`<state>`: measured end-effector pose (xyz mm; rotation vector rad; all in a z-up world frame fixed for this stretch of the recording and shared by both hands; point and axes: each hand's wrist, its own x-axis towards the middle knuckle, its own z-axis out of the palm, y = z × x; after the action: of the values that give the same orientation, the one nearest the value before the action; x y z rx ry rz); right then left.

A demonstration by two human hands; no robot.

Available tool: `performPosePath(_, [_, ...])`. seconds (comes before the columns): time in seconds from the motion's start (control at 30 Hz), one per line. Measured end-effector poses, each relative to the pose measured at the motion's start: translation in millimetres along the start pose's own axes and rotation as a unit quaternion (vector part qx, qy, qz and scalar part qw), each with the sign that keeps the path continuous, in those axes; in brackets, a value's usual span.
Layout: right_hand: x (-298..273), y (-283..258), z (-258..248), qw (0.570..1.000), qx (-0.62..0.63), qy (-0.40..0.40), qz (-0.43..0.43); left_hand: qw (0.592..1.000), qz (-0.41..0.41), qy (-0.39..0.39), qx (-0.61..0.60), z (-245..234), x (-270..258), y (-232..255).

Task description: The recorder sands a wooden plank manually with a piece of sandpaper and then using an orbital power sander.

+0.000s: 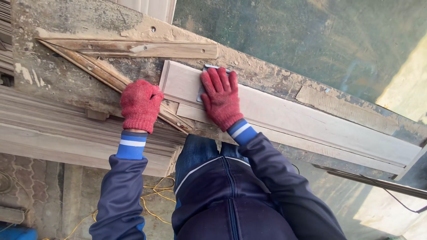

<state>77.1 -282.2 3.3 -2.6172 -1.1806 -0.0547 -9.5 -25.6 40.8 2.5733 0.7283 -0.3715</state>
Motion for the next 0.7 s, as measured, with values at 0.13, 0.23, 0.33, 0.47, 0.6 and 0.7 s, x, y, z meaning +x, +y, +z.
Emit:
performPosePath(0.13, [-20,18,-11,0.999,0.002,-0.013,0.034,1.000,-0.004,-0.007,0.008,-4,-2,7])
performPosePath(0.23, [-77,65,-29,0.996,-0.044,-0.026,0.076,1.000,-0.012,-0.018,0.005,-1,4,-2])
performPosePath(0.33, [-103,75,-38,0.992,-0.057,-0.021,0.113,1.000,-0.006,-0.005,0.008,4,3,-6])
performPosePath(0.47, [-61,35,9,0.991,-0.024,-0.001,0.135,1.000,0.010,0.006,-0.008,-1,-1,0])
performPosePath(0.6, [28,-43,27,0.998,0.002,-0.017,0.059,1.000,0.006,0.002,-0.010,-2,1,-3])
performPosePath(0.7, [53,-67,33,0.998,0.016,-0.033,0.052,1.000,0.005,0.008,-0.002,0,-2,-1])
